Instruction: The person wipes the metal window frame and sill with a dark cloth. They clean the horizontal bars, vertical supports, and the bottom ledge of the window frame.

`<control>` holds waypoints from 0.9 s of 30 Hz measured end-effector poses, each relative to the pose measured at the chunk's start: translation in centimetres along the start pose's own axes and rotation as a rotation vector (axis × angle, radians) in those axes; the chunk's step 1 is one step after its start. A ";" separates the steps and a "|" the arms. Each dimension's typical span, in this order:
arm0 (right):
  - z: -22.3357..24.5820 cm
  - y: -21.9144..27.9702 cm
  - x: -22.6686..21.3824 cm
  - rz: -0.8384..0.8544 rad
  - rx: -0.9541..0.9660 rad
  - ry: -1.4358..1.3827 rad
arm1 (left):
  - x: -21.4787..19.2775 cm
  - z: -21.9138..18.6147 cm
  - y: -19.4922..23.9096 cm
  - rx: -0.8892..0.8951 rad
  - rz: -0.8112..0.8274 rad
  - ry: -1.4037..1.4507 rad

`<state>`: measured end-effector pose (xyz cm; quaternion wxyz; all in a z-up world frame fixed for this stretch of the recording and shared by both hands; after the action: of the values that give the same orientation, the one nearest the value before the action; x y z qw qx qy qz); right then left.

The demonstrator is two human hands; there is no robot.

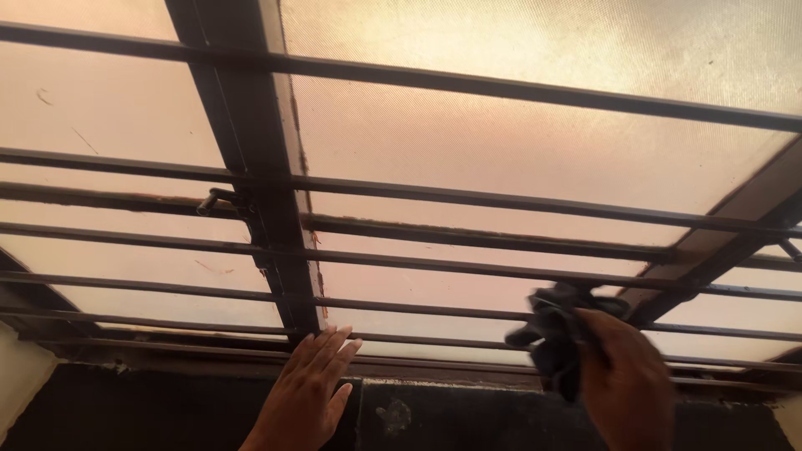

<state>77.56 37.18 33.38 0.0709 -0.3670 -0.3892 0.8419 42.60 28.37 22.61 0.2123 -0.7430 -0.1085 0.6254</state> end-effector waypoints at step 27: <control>7.0 -5.1 3.8 -0.232 -0.528 0.221 | -13.2 -2.5 -12.4 0.327 -0.655 -0.297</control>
<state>69.23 38.03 37.83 0.1108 -0.4152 -0.6236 0.6530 43.78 33.30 40.15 0.4982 -0.5269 -0.2682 0.6342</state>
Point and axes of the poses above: each hand's wrist, its own y-axis away from the middle knuckle, its own x-axis out of the palm, z = x × y, the point moved 8 cm from there along -y, towards the middle knuckle, and after that the axes turned 14 degrees about -y, right-handed, at the moved point
